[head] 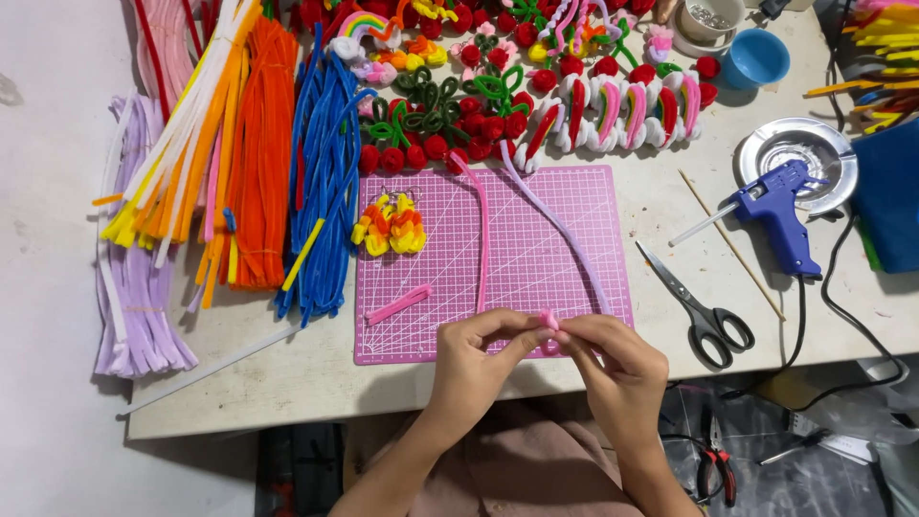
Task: The person is using colorful pipe cleaners to create small heart-shaped crafts, involving bending, assembling, and cutting the material.
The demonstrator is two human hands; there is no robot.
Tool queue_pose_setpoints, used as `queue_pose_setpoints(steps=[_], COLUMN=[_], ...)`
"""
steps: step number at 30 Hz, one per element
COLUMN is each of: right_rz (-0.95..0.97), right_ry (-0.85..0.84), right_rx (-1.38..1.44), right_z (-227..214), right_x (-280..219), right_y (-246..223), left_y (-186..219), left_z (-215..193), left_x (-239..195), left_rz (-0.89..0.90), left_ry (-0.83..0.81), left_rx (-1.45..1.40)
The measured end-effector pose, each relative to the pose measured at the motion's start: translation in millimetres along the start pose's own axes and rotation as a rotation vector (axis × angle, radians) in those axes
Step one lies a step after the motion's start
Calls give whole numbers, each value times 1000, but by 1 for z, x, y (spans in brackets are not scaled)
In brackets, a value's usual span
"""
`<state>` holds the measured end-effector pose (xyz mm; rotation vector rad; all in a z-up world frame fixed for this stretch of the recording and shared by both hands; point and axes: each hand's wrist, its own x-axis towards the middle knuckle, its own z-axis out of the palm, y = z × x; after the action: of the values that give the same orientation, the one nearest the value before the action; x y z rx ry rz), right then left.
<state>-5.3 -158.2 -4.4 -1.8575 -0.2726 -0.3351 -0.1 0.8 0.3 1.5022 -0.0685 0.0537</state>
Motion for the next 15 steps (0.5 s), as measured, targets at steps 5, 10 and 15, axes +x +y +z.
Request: queue_pose_setpoints(steps=[5,10,15], right_rz=[-86,-119,-155], right_ry=[-90,-117,10], right_rx=[-109,-179,-103], right_z=[0,3,9], right_x=[7,15,3], right_y=[-4,0,18], left_y=[-1,-7,-28], left_z=[-7,-8,-7], left_x=[4,6,8], left_rz=[-113,-154,-84], left_ry=[-35,1,193], left_rx=[-103,-293,-548])
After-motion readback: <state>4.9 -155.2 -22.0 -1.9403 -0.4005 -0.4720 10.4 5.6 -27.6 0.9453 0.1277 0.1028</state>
